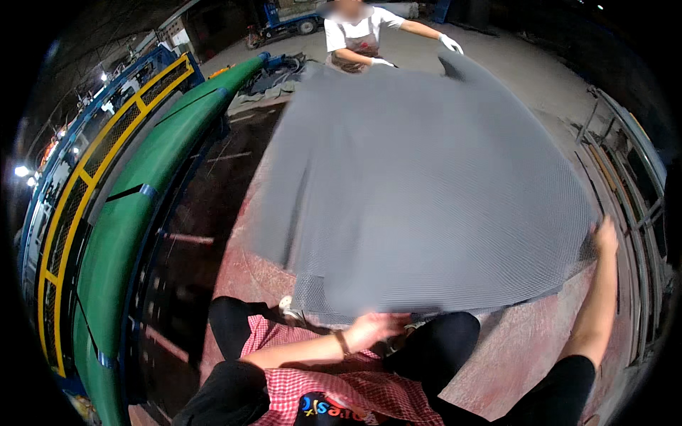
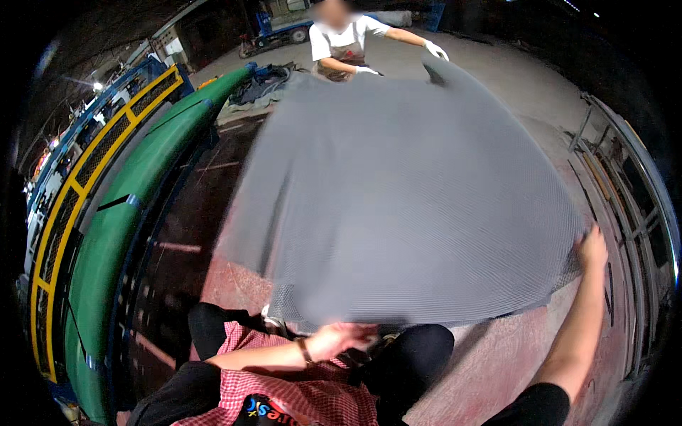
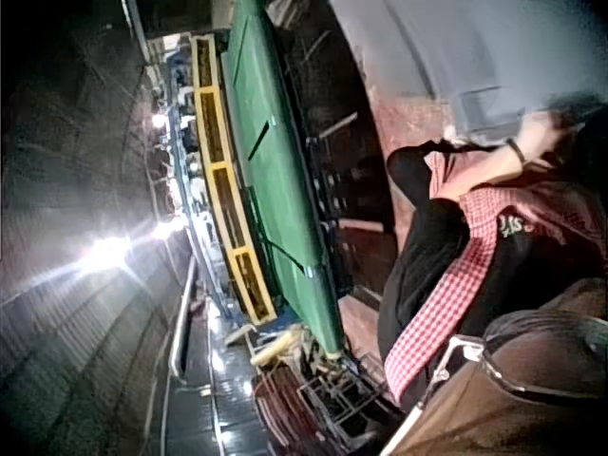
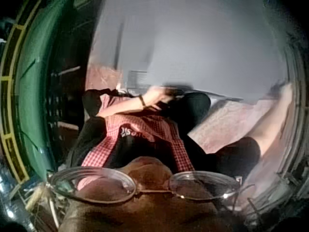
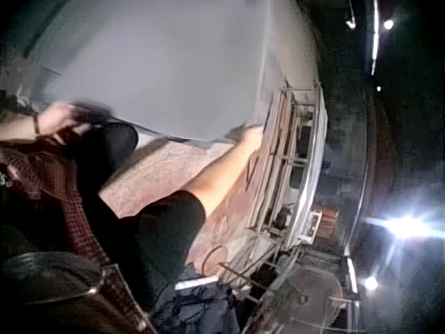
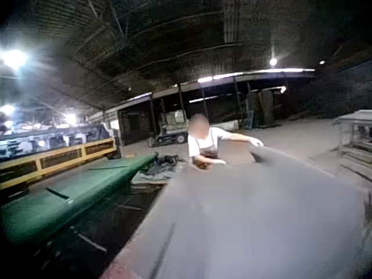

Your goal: The person works with a partner to pull large gray textured foam sheets from a machine conveyor and stack them neatly on top of one another on the floor.

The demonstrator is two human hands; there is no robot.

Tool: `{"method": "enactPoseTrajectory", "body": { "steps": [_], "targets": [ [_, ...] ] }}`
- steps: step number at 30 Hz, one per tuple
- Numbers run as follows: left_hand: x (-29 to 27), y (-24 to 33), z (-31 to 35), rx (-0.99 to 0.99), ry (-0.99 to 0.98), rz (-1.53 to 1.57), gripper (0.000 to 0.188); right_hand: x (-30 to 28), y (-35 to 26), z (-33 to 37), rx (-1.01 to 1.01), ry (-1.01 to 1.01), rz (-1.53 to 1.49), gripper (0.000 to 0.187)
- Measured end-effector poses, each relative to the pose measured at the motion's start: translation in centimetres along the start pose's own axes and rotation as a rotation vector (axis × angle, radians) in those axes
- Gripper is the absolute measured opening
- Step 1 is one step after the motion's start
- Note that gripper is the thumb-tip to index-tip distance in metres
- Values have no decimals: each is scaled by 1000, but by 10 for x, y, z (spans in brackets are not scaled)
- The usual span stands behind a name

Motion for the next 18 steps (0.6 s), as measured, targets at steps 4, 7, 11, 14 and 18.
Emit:
{"method": "enactPoseTrajectory", "body": {
  "steps": [4,7,11,14,18],
  "targets": [
    [-79,-51,-47,-182,242,116,49,224,24,105,12,-344,91,65],
    [-165,-24,-81,-94,462,-493,34,300,-41,221,98,-695,-462,87],
    [-169,10,-122,214,347,-381,24,261,-123,287,-87,-538,-422,89],
    [-136,11,-160,361,386,-1719,22,277,-94,289,245,-329,-435,90],
    [-88,21,-163,-56,840,-1635,44,379,-30,323,1116,-423,-1296,50]
  ]
}}
Point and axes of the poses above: each hand's wrist, its own z-axis away from the middle knuckle, its own x-axis out of the palm, y = z × x, the point moved 9 cm from there along -z, towards the middle knuckle, and after that the axes turned 3 degrees about z, right-handed, at the moved point
